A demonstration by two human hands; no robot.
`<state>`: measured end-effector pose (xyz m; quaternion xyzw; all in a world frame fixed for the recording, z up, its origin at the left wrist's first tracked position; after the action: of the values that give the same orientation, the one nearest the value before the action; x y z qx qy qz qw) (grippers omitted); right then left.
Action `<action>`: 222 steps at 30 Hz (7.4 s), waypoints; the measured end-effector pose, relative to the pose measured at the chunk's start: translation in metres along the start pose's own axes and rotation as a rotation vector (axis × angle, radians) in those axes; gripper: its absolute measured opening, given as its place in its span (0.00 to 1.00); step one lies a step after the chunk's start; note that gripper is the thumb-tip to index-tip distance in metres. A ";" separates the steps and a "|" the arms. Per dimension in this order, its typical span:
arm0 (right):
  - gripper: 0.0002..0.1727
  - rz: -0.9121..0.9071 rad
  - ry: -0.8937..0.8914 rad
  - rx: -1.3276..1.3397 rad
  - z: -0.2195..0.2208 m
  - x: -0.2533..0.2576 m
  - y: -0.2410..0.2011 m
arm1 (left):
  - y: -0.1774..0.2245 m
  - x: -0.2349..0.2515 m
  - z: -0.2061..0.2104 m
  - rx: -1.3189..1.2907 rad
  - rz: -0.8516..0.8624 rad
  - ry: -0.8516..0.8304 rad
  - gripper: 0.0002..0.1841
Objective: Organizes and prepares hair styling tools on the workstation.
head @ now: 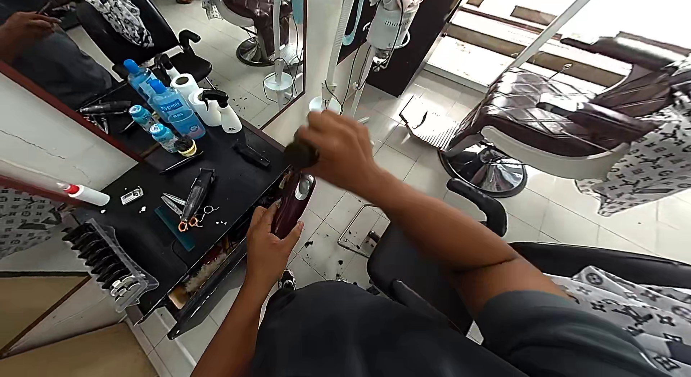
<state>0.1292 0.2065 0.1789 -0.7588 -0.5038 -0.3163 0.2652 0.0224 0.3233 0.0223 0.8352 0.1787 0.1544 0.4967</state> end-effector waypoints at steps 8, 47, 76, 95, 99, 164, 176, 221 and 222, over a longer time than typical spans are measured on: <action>0.11 -0.103 0.007 -0.029 -0.007 0.007 -0.014 | 0.002 -0.005 -0.004 0.085 0.101 0.040 0.30; 0.18 1.121 -0.092 0.432 0.028 -0.207 0.153 | -0.157 0.091 -0.040 0.076 -0.425 0.168 0.51; 0.04 1.213 0.137 0.760 0.107 -0.220 0.183 | -0.165 0.256 0.040 0.488 -0.747 0.015 0.48; 0.17 0.262 0.335 0.634 0.090 -0.004 0.133 | -0.065 0.208 0.018 0.049 -0.105 0.035 0.27; 0.19 0.039 0.308 0.282 0.094 0.029 0.128 | -0.025 0.185 0.023 0.090 -0.067 0.006 0.23; 0.16 0.236 0.416 0.165 0.012 -0.006 0.110 | 0.012 0.136 0.075 -0.797 -0.350 -0.197 0.06; 0.11 -0.111 0.319 0.101 0.022 -0.006 0.056 | 0.020 0.134 0.081 -0.869 -0.324 -0.257 0.09; 0.24 0.838 0.022 0.591 0.171 -0.077 0.238 | -0.162 0.242 -0.027 -0.007 -0.637 0.139 0.29; 0.25 0.717 -0.029 0.677 0.199 -0.043 0.219 | -0.162 0.238 -0.034 -0.003 -0.624 0.150 0.29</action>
<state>0.3631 0.2470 -0.0032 -0.7601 -0.2890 -0.0129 0.5818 0.1952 0.5286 -0.0868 0.7254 0.4623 0.0562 0.5069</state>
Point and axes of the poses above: each hand's wrist, its own x-axis towards the middle knuckle, its own z-axis out of the palm, y = z × x, the point moved 10 cm from there along x, towards the middle knuckle, and after that the axes turned 2 degrees about -z, right-handed, at the moved point
